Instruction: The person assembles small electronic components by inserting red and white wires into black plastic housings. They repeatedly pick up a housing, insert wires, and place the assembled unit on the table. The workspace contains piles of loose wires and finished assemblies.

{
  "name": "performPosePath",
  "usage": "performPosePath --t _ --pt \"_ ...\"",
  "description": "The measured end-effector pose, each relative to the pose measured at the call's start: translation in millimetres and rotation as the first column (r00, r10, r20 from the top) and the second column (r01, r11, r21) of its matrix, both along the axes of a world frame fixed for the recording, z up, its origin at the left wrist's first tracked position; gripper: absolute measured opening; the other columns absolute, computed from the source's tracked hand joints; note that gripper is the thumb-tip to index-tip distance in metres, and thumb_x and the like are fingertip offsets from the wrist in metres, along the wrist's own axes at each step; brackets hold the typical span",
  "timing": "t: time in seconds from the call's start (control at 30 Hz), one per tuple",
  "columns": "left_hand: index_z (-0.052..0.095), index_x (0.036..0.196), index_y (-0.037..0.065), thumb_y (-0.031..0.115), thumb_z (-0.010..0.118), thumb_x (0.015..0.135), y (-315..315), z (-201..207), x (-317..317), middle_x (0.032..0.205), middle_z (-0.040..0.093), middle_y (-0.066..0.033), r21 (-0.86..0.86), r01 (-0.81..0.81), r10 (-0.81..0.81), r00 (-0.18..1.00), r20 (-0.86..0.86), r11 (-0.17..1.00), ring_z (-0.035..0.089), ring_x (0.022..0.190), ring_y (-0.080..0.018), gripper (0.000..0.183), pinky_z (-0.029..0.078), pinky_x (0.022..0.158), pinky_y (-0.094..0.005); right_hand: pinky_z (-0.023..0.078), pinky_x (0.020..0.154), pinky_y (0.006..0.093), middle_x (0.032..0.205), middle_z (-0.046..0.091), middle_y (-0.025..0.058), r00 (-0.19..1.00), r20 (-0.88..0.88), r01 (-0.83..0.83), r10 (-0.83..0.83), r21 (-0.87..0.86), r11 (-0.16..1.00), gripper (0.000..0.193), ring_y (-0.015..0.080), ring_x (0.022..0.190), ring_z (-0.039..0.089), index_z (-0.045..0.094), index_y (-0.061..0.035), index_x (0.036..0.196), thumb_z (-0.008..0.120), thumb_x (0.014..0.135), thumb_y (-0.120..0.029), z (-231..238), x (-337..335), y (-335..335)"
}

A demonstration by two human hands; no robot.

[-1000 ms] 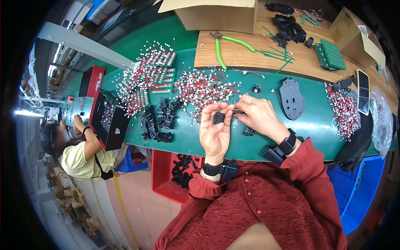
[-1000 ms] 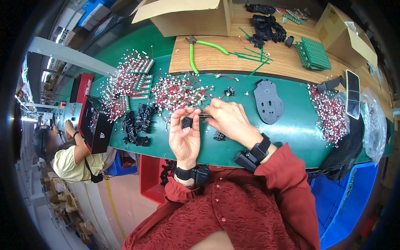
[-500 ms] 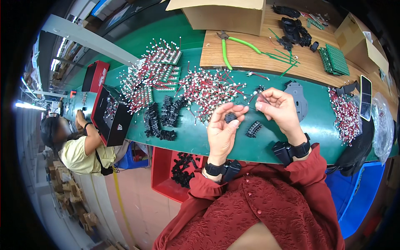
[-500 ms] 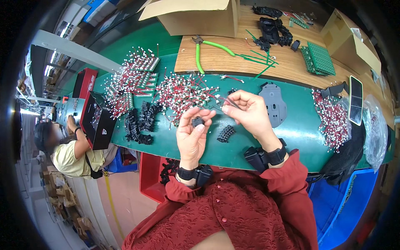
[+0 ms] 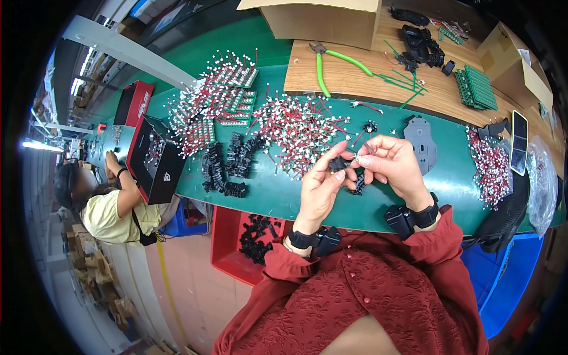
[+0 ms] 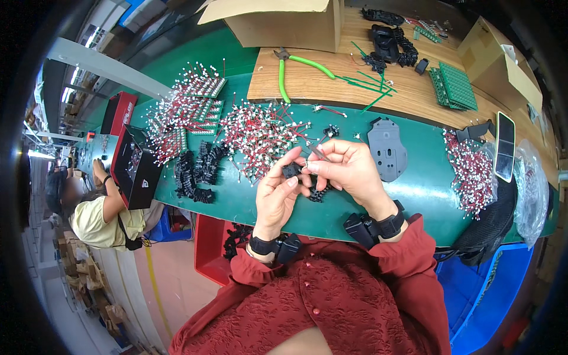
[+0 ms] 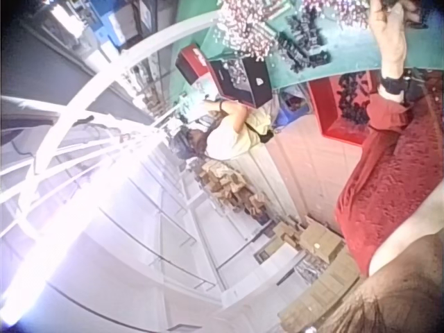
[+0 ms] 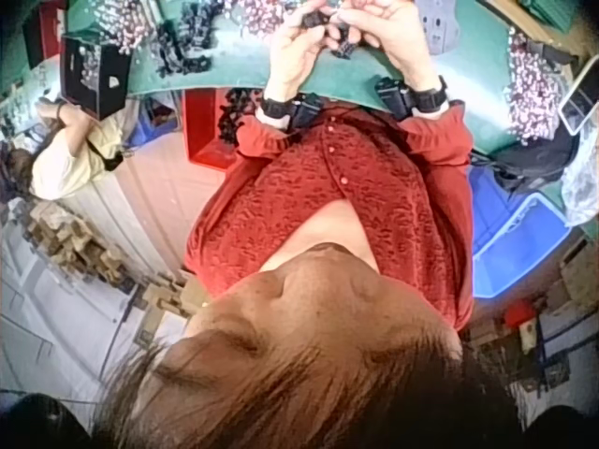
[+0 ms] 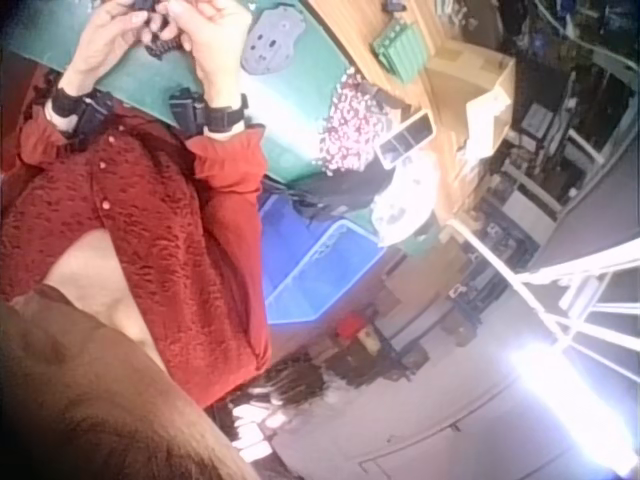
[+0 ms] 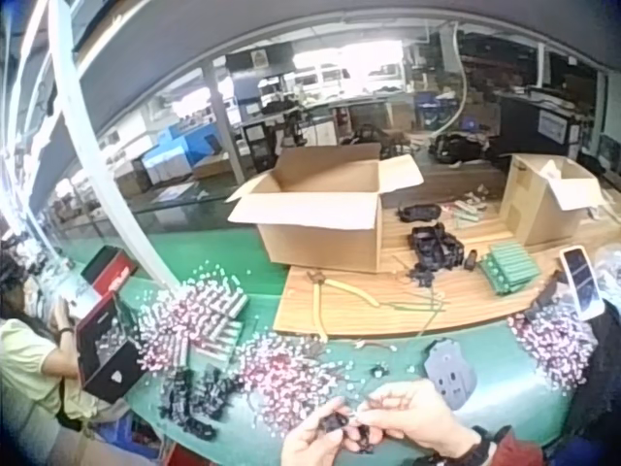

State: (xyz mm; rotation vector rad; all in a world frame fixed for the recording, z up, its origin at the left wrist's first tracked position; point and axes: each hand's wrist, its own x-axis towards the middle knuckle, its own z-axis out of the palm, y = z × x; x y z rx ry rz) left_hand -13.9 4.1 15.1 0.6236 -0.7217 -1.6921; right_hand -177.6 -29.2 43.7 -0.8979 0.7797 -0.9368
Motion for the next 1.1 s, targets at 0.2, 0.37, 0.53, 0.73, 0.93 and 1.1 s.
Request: performPosePath --t 0.2,0.37,0.53,0.73,0.93,1.1 --pt "0.043 0.118 -0.003 0.004 0.051 0.084 0.8 -5.6 1.1 0.113 0.049 -0.0151 -0.048 0.001 -0.003 0.999 -0.045 0.999 0.054 0.099 -0.0215 0.036 0.048 0.082 -0.0334 0.046 0.059 0.0188 0.081 0.06 0.0072 0.994 -0.056 0.078 -0.093 -0.229 0.97 0.015 0.0082 0.068 0.057 0.061 0.0039 0.089 0.063 0.074 0.003 -0.2 7.5 4.6" --pt "0.045 0.116 -0.004 0.0 0.054 0.081 0.7 -12.6 0.5 0.117 0.048 -0.0169 -0.119 -0.026 0.038 0.994 0.103 0.993 0.053 0.101 -0.0223 0.037 0.047 0.085 -0.0353 0.048 0.063 0.0197 0.084 0.056 0.0067 0.977 -0.147 0.082 -0.152 -0.398 0.914 0.014 0.0096 0.075 0.056 0.062 0.0035 0.085 0.065 0.071 0.004 -5.3 5.7 2.7" --pt "0.046 0.116 -0.005 0.0 0.055 0.081 2.5 -13.3 -0.3 0.117 0.049 -0.0157 -0.136 -0.033 0.052 0.989 0.136 0.99 0.052 0.102 -0.0213 0.037 0.047 0.086 -0.0361 0.048 0.062 0.0209 0.082 0.057 0.0076 0.949 -0.236 0.059 -0.209 -0.518 0.853 0.016 0.011 0.072 0.057 0.063 0.0027 0.084 0.066 0.069 0.004 -4.2 7.1 3.4" --pt "0.045 0.118 -0.006 -0.001 0.055 0.081 3.0 -12.7 -0.8 0.112 0.051 -0.0114 -0.148 -0.024 0.053 0.979 0.197 0.989 0.052 0.099 -0.0169 0.038 0.045 0.086 -0.031 0.048 0.06 0.0208 0.081 0.057 0.0074 0.947 -0.228 0.059 -0.227 -0.572 0.818 0.016 0.0113 0.071 0.057 0.062 0.003 0.083 0.067 0.068 0.005 -4.6 6.8 4.3" --pt "0.048 0.115 -0.006 -0.002 0.054 0.081 2.9 -10.7 -1.1 0.108 0.051 -0.0099 -0.256 -0.054 0.142 0.93 0.339 0.965 0.051 0.098 -0.0144 0.035 0.041 0.085 -0.0257 0.048 0.059 0.0208 0.079 0.057 0.0072 0.922 -0.302 0.007 -0.242 -0.613 0.79 0.016 0.0113 0.07 0.058 0.061 0.0038 0.083 0.067 0.067 0.005 -2.1 4.8 3.9" --pt "0.049 0.113 -0.006 -0.003 0.054 0.08 3.3 -10.1 -1.1 0.107 0.05 -0.0102 -0.363 -0.056 0.228 0.863 0.451 0.93 0.05 0.097 -0.0143 0.033 0.041 0.083 -0.0249 0.047 0.057 0.0201 0.077 0.057 0.0067 0.916 -0.319 0.009 -0.245 -0.593 0.805 0.015 0.0105 0.067 0.056 0.062 0.003 0.082 0.067 0.067 0.004 -1.3 3.8 4.5"
